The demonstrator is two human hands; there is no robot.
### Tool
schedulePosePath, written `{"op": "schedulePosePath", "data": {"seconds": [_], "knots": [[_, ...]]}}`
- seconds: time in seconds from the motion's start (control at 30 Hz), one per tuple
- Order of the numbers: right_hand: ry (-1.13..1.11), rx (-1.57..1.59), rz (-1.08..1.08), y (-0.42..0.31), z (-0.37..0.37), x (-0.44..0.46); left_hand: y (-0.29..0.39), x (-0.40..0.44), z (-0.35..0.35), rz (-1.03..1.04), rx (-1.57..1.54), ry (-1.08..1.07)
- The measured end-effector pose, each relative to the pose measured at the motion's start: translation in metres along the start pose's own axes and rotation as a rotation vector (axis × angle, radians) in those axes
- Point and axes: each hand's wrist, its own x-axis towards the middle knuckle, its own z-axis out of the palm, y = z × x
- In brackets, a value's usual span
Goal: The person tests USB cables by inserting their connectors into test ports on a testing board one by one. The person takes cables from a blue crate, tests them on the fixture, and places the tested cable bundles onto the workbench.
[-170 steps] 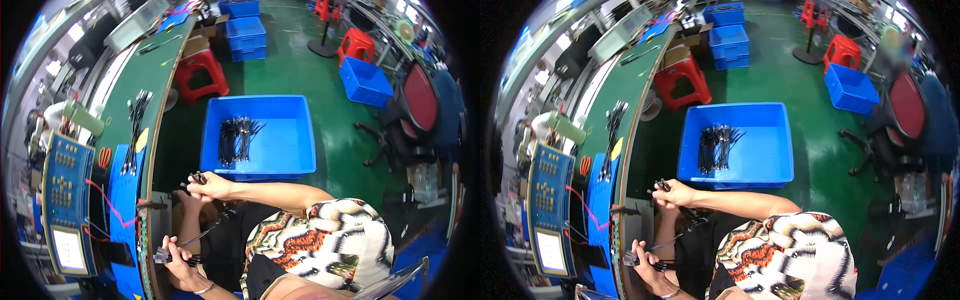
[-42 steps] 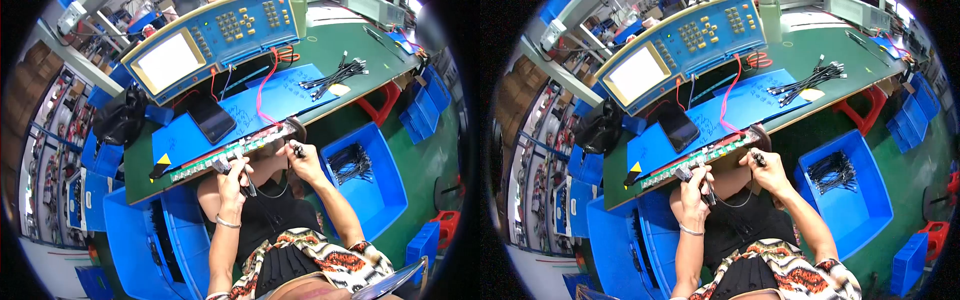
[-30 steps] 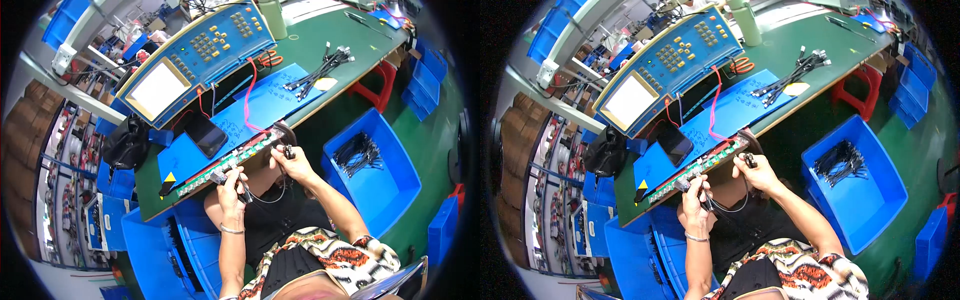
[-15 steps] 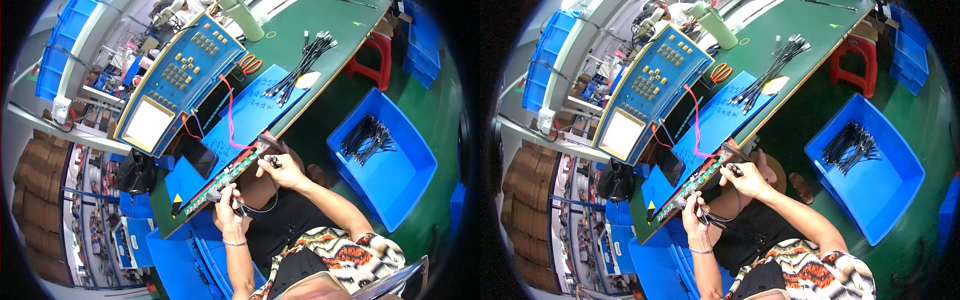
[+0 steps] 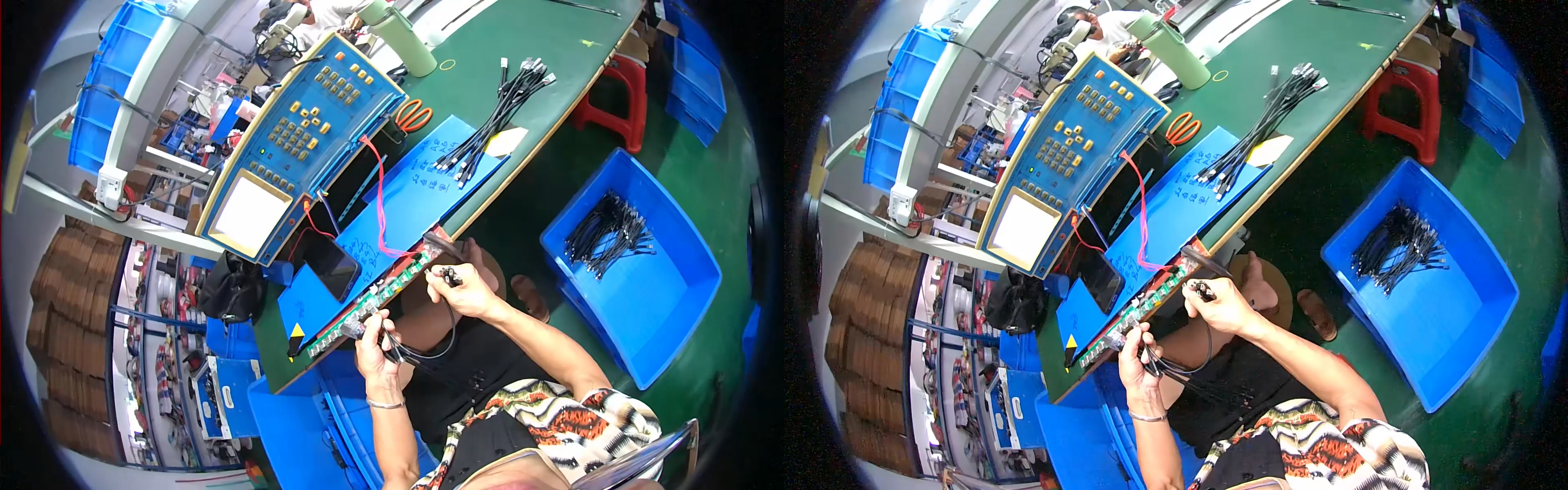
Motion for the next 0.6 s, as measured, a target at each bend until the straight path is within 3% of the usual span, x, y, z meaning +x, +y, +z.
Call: {"op": "schedulePosePath", "data": {"seconds": [0.13, 0.17, 0.27, 0.6], "knots": [[0.030, -0.012, -0.035, -0.008, 0.003, 0.003, 0.001, -0.001, 0.003, 0.040, 0.069, 0.009], [0.023, 0.136, 0.017, -0.004, 0.005, 0.004, 0.001, -0.001, 0.004, 0.038, 0.073, 0.028], [0.038, 0.020, 0.151, -0.005, 0.004, 0.005, 0.003, -0.001, 0.005, 0.020, 0.073, 0.045], [0.039, 0.065, 0.178, -0.007, 0.008, 0.005, 0.000, 0.003, -0.006, 0.023, -0.014, -0.056]]}}
